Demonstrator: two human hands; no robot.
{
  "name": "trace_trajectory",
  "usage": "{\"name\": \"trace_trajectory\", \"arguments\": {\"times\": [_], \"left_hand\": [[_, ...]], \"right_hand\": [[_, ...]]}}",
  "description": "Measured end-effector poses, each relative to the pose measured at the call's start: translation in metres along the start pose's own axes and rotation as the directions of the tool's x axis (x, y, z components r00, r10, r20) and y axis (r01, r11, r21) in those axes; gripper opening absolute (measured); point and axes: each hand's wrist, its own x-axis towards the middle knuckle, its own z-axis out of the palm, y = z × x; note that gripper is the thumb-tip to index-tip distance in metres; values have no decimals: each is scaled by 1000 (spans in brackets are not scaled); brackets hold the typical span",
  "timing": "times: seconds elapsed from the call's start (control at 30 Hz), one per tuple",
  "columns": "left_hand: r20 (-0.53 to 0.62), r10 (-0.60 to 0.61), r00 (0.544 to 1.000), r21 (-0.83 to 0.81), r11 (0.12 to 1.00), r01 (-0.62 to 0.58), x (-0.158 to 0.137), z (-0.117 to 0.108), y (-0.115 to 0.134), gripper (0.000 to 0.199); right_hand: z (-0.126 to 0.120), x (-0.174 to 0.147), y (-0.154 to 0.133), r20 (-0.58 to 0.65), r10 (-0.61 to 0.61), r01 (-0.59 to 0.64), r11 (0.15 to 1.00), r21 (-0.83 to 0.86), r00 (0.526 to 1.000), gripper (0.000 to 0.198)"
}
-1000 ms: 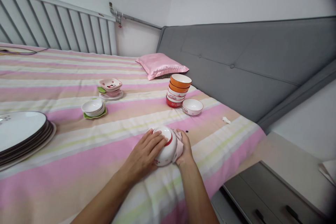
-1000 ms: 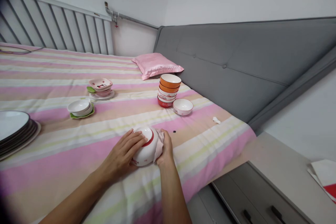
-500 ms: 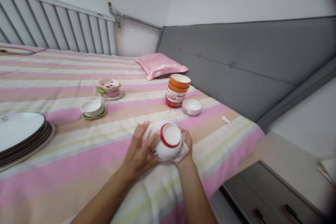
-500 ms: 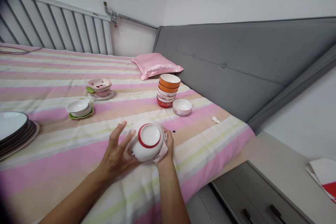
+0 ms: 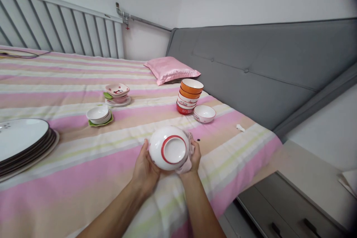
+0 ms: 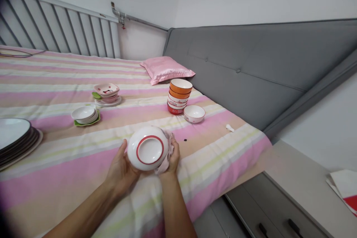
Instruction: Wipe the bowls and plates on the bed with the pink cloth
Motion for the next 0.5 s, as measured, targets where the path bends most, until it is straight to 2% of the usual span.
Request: {"name": "trace_trajectory", "arguments": {"times": [0.07,0.17,0.27,0.37,0.5], "left_hand": [[-88,78,993,1,997,-78,0,2,3,28],[-75,148,986,41,989,-145,-2,3,5,28],[-21,185,982,131,975,-181,-5,1,4,33],[-17,247,969,238,942,-236,-6,-2,2,35],[57,263,963,339,902,-266,-5,-8,-2,34]], "right_hand": [[7,-5,-1,-19,97,-95,990,107,995,38],[10,-7,-2,-10,169,-166,977,136,986,38],[8,-5,-4,-9,164,-163,984,66,986,38],[5,-1,-9,5,169,-169,983,68,986,40],[4,1,-14,99,124,-128,991,34,987,44]]}}
